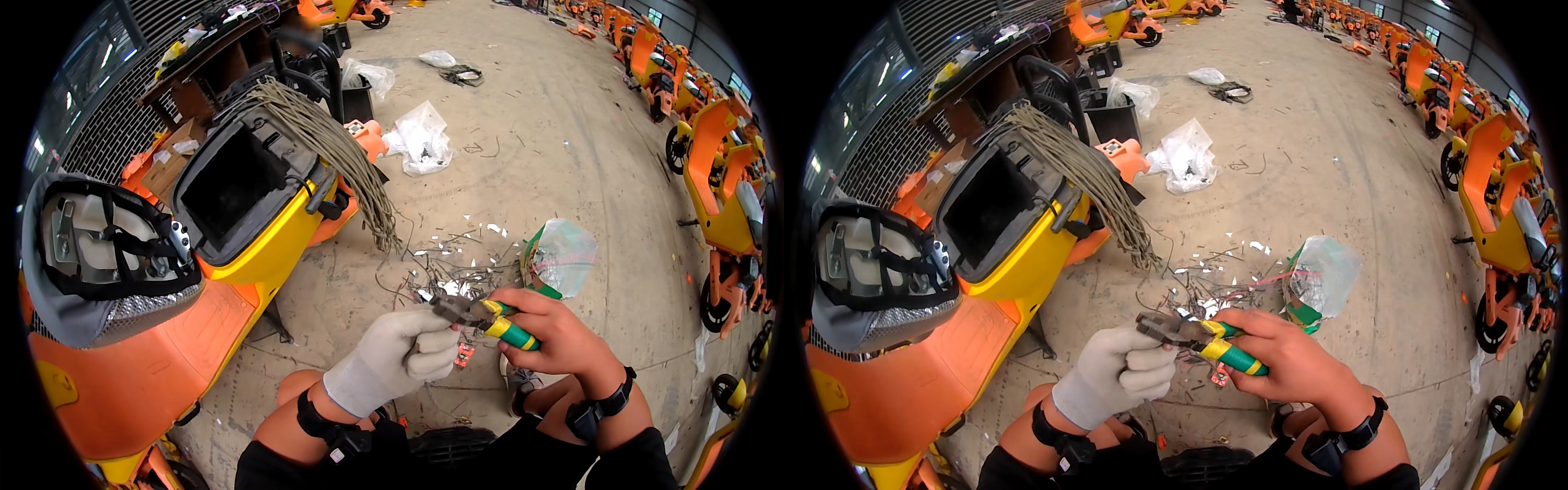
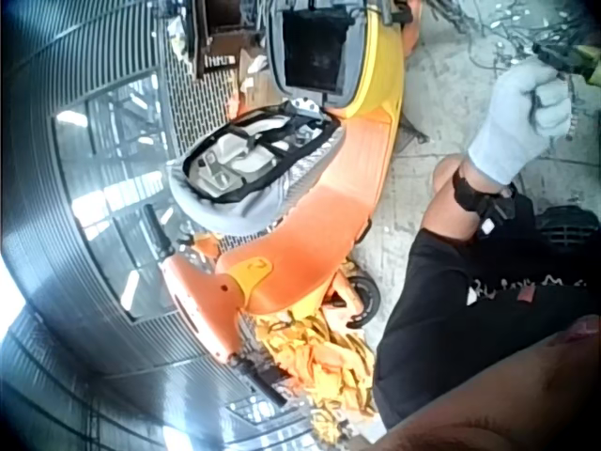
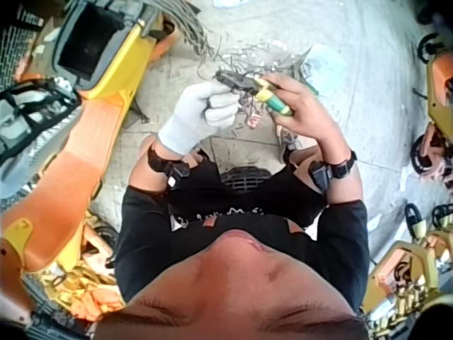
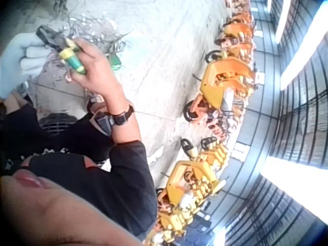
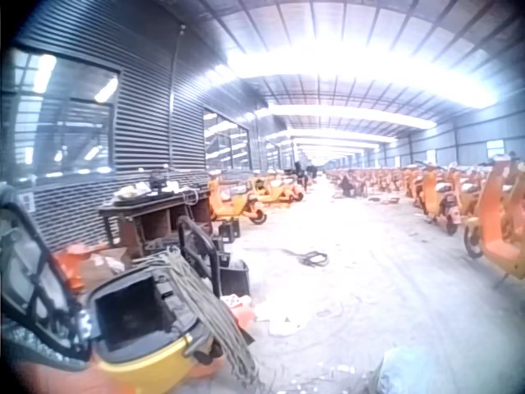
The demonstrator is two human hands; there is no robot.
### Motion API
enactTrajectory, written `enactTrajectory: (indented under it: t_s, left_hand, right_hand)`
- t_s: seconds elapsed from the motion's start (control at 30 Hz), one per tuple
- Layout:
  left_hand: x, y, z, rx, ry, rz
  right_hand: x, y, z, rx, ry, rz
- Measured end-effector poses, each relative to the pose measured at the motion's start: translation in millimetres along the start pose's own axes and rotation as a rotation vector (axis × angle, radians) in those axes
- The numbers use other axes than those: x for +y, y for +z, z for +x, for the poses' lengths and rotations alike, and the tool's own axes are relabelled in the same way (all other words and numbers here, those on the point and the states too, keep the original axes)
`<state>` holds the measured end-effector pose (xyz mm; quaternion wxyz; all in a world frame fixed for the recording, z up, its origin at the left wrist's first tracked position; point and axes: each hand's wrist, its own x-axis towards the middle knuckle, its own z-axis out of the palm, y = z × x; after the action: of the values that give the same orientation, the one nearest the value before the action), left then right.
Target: The person strips and cuts wires using pliers, twists the exposed metal strands together by hand, and applies small plastic connectors to the joined ends.
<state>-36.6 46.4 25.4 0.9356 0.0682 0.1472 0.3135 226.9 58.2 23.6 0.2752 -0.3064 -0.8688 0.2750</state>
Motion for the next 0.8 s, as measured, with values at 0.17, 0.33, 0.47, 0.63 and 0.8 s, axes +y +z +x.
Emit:
enactTrajectory:
  t_s: [0.17, 0.33, 0.47, 0.63, 0.8]
  left_hand:
    - [-6.0, -5.4, 17.2, 0.452, 0.542, 1.127]
    - [-11.2, 0.9, 22.1, 0.648, 0.921, 1.880]
    - [-8.7, 0.7, 23.7, 0.581, 0.992, 1.974]
    - [-10.9, 7.9, 22.4, 0.647, 0.687, 1.762]
    - [-3.9, 13.1, 20.4, 0.469, 0.481, 1.074]
  right_hand:
    - [-20.1, 12.0, 1.0, -0.012, 0.311, 0.267]
    - [-41.9, 20.1, -2.1, -0.059, 0.730, 0.685]
    - [-47.8, 22.1, -1.8, -0.045, 0.711, 0.682]
    - [-45.6, 25.5, -6.9, -0.017, 0.558, 0.521]
    - [-38.9, 30.9, -7.0, 0.088, 0.395, 0.285]
